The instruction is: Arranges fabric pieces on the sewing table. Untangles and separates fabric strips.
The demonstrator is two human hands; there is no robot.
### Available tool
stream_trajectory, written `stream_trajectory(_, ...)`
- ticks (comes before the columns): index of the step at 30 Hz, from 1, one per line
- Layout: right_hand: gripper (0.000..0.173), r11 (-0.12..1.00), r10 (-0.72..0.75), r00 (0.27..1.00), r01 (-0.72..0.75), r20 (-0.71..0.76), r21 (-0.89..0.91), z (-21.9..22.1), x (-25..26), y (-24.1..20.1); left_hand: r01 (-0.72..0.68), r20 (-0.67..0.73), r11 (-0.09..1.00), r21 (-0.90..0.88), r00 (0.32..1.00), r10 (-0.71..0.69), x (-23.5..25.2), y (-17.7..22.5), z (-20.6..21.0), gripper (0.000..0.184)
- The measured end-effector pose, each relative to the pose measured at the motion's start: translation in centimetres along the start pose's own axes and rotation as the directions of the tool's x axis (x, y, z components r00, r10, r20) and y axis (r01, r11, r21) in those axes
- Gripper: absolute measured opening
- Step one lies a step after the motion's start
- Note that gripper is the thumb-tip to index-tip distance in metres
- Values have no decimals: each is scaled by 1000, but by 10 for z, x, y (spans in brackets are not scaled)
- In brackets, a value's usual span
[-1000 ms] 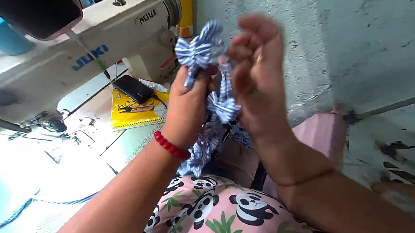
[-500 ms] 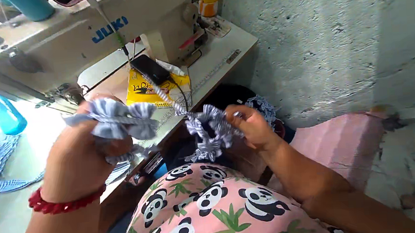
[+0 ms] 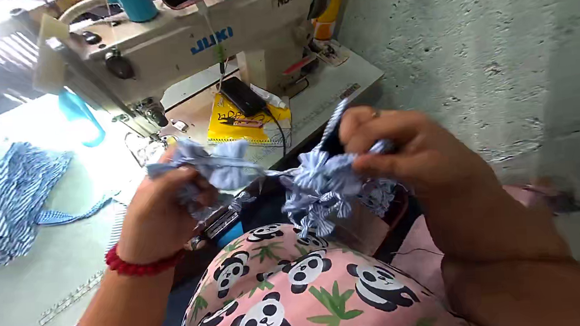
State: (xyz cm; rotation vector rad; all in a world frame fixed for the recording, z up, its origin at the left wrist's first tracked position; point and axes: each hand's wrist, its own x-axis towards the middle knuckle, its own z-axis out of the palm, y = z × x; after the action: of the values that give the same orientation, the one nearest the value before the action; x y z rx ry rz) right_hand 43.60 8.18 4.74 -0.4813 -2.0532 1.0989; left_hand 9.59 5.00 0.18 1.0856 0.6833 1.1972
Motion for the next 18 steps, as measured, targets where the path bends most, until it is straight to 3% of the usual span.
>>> stream_trajectory(3,16,959,3,993,31,-118,280,3,-5,12,-141,-169,979,-147,979,116,-4,16,-21,24)
stream_trajectory(6,16,882,189,982,-159,-24,443,29,-2,31,-155,-97,986,-55,984,149,-13,26,-27,19)
stream_trajectory(8,15,779,258,966,-194,-22,596,45,6,38,-69,2,991,117,998,70,-21,26,-31,14)
stream_trajectory(11,11,684,174,983,-79,-57,725,60,38,45,126,-84,943,309,991,-105,-22,14,-30,11)
stream_trajectory(14,13,682,76,991,30,-112,731,68,90,45,66,-202,990,122,979,-40,-23,16,-44,15)
stream_trajectory(16,15,760,8,988,93,-152,643,71,129,34,-79,-297,986,144,947,119,-27,42,-57,33)
stream_trajectory(18,10,872,-161,965,238,-208,428,79,160,24,-226,-321,937,268,896,308,-46,72,-75,39)
